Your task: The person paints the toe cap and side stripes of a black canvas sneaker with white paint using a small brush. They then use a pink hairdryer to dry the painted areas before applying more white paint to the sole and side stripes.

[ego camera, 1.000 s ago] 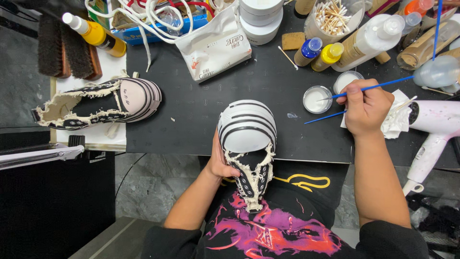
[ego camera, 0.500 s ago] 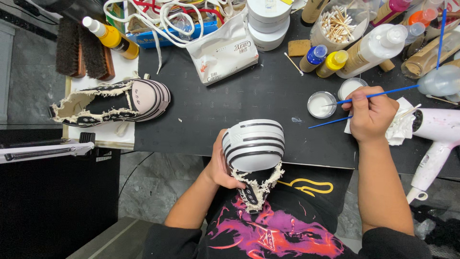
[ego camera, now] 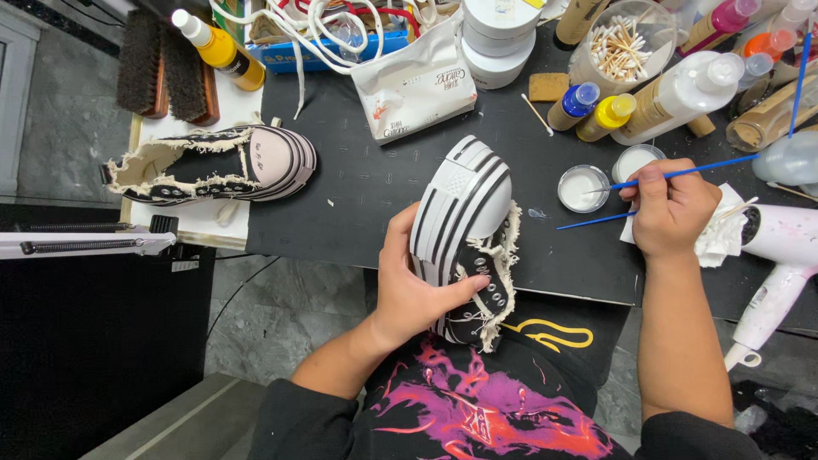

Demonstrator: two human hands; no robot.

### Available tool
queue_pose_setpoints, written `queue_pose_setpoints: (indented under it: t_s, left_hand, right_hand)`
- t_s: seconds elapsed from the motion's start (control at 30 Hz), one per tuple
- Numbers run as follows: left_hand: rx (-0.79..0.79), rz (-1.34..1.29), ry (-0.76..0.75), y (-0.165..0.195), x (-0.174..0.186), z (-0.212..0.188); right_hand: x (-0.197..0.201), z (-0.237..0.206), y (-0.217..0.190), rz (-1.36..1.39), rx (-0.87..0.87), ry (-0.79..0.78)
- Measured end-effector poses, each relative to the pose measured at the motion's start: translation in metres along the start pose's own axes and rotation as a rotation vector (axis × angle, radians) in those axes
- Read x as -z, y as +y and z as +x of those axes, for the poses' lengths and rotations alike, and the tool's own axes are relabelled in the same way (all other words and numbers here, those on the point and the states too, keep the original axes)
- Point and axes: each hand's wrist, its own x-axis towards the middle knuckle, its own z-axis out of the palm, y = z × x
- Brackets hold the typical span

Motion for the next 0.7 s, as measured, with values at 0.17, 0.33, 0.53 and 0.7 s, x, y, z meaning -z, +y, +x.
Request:
queue_pose_setpoints:
  t_s: [0.17,0.33,0.53,0.7]
  left_hand:
    - [-0.049,0.077,0.003,0.012,-0.004,-0.002]
    - [-0.078,0.014,-0.02,0.016,-0.009,-0.005]
    - [-0.201,0.034,-0.027,0.014,-0.009,-0.006]
    - [-0.145,0.009,-0.046,0.004,-0.006,-0.009]
  right_hand:
    - [0.001,-0.001,0.002,0.012,-0.007,-0.004]
    - [0.001,-0.001,0.004,0.019,-0.02,0.011]
    - [0.001,-0.001,0.004,0.006,-0.017,0.023]
    - [-0.001,-0.001,0.002,-0.001,-0.001,0.031]
